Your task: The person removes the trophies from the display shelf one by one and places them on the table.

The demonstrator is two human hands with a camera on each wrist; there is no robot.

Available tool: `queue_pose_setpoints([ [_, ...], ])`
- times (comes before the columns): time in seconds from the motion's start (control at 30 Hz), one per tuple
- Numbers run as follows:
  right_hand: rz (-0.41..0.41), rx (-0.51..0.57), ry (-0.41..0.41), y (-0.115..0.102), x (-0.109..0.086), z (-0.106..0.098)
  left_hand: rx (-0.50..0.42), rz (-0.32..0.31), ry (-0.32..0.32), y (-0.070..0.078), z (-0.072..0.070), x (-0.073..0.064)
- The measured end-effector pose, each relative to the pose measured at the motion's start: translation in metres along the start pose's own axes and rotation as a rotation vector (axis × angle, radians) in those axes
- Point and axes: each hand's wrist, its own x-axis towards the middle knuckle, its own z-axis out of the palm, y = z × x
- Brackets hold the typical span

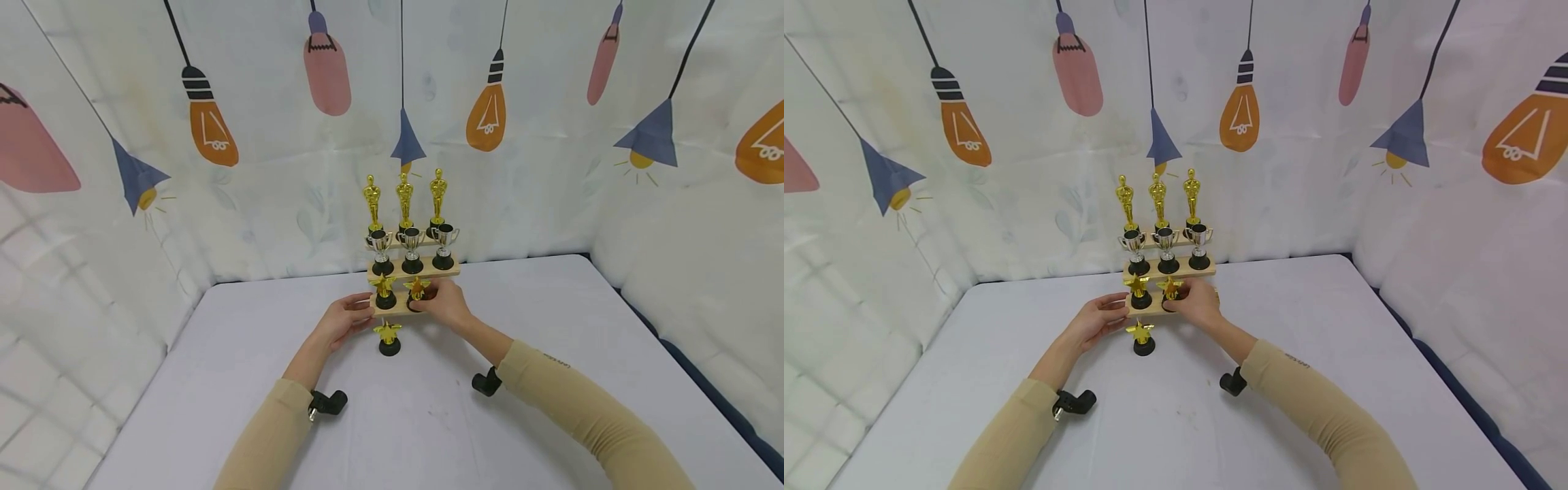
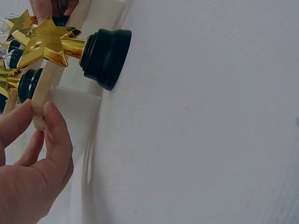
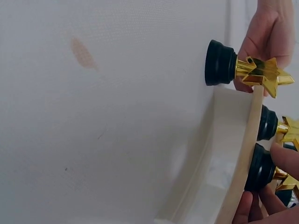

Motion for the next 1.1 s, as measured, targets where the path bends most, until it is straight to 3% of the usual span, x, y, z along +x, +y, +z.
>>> queue_pose_setpoints([
  [0.37,-0.037,-0.062,0.006,0.001,0.000,0.002,-0.003,-0.004,-0.004,0.000,0.000,0.000],
  [1.1,-0.037,0.026,-0.029,-0.010,-0.020,-0.004,-0.008,0.004,-0.012,0.000,-0.002,0.000],
])
